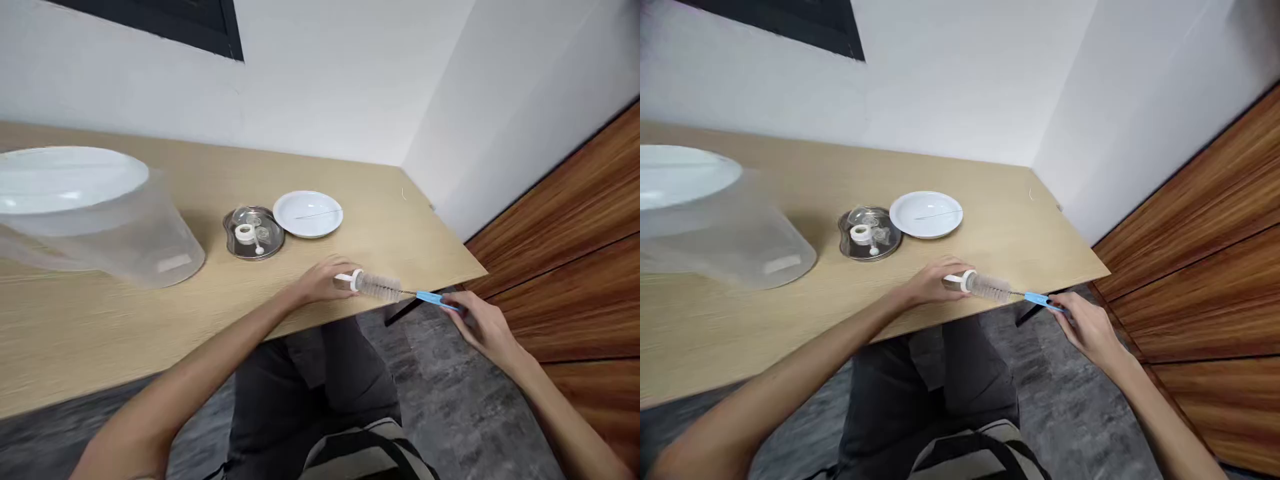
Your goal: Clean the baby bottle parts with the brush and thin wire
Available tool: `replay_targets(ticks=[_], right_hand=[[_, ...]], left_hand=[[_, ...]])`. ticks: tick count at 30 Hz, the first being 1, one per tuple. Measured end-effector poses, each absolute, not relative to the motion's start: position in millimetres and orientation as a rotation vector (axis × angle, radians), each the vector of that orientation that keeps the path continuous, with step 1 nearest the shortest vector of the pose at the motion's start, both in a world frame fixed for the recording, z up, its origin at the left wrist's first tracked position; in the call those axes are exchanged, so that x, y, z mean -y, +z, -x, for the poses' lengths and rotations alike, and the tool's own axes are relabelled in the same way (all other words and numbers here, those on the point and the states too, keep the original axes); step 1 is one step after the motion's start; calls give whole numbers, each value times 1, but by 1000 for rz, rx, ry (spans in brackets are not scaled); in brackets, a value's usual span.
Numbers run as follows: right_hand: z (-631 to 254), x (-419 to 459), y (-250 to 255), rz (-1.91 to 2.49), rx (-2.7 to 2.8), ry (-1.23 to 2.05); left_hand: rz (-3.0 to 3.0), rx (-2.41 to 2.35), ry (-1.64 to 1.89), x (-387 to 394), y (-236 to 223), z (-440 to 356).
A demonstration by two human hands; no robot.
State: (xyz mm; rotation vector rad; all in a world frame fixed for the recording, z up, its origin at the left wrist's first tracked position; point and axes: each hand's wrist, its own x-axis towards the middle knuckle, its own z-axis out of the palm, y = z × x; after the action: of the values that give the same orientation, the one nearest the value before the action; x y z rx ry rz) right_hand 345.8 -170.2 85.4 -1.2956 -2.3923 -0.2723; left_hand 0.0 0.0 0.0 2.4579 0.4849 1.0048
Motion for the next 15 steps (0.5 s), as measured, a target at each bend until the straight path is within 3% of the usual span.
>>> replay_targets(ticks=[15], right_hand=[[-347, 171, 79, 1339, 2339, -254]], left_hand=[[-2494, -466, 951, -1, 2, 1]])
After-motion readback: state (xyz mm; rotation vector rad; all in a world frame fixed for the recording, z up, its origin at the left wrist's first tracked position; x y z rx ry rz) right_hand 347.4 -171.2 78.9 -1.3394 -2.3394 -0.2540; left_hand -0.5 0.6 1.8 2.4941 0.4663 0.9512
